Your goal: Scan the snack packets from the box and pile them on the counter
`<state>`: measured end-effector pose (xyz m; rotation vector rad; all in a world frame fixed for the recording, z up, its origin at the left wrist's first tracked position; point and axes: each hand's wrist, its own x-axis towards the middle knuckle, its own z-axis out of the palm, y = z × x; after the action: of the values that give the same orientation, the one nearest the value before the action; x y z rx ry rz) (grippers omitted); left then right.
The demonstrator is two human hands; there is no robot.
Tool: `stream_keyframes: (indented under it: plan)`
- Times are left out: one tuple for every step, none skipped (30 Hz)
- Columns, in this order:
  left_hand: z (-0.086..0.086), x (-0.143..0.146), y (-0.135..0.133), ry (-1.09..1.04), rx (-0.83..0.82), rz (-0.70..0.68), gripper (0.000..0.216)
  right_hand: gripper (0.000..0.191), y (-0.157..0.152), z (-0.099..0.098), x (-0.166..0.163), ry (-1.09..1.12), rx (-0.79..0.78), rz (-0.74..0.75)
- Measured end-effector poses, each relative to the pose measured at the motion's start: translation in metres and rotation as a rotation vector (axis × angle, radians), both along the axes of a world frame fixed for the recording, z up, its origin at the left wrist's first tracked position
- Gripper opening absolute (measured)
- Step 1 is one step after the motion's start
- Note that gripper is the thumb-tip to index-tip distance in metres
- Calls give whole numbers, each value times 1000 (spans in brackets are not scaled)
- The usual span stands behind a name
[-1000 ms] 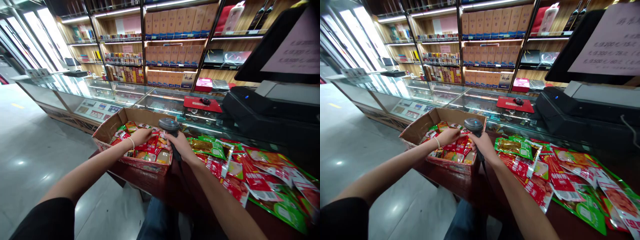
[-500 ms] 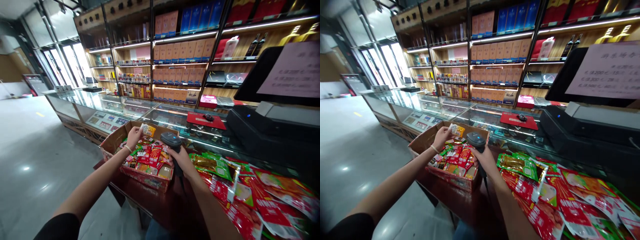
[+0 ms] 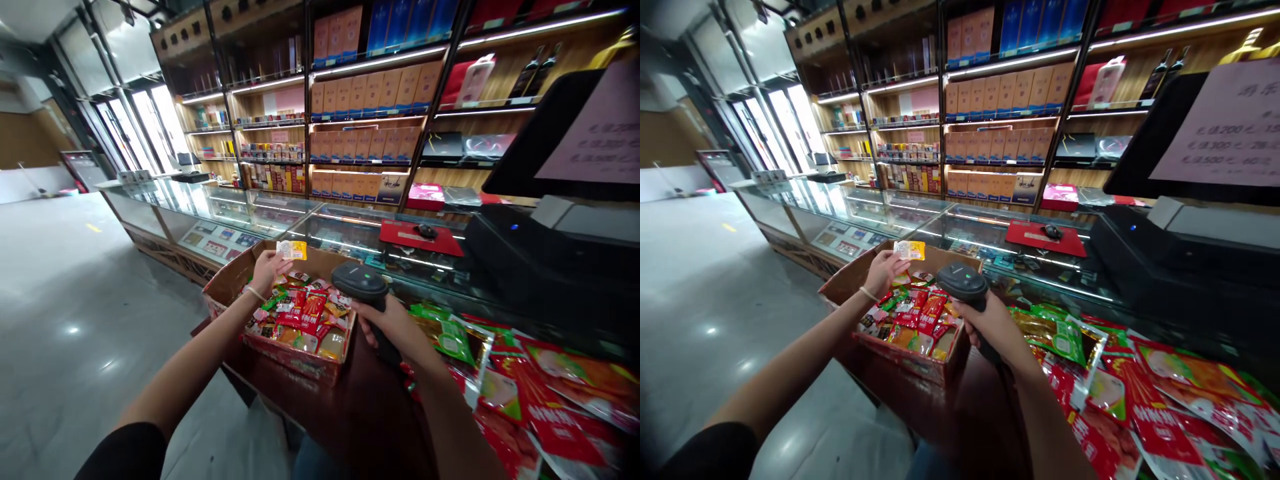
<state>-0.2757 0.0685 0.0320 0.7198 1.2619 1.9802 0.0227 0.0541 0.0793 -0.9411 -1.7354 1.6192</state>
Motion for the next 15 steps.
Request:
stream_keyframes:
  plan:
    - [0,0,0,20,2,4,28,40,2,0,3,18,9,6]
    - [1,0,-1,41,5,12,29,40,4,0,6,41,17,6]
    - [3,0,-2,64,-1,16,31,40,6,1,11,68,22,-1]
    - [5,0,-3,89,-8,16,33,40,8,2,18,96,20,-17]
    - [8,2,-4,114,-14,11,35,39,11,3,26,121,15,-44]
    - [12,5,-4,142,-24,-16,37,39,14,5,36,144,11,-89]
    - [16,10,-4,171,-13,-38,38,39,18,8,47,164,9,-131]
    - [20,17,-3,197,0,-66,40,38,21,10,59,180,18,-175]
    - [24,26,-1,223,4,-110,42,37,25,12,72,199,31,-238]
    - [28,38,1,253,-1,-157,43,36,28,14,86,204,39,-290]
    - [31,52,4,285,-22,-209,43,35,31,16,100,210,48,-350]
    - [33,68,7,322,-52,-261,41,35,34,18,113,219,58,-419]
    - [34,86,12,366,-84,-310,39,34,37,19,127,228,75,-481]
    - [34,104,17,418,-112,-358,36,33,38,19,140,238,90,-535]
    - [32,122,23,485,-132,-405,32,33,40,19,153,253,100,-579]
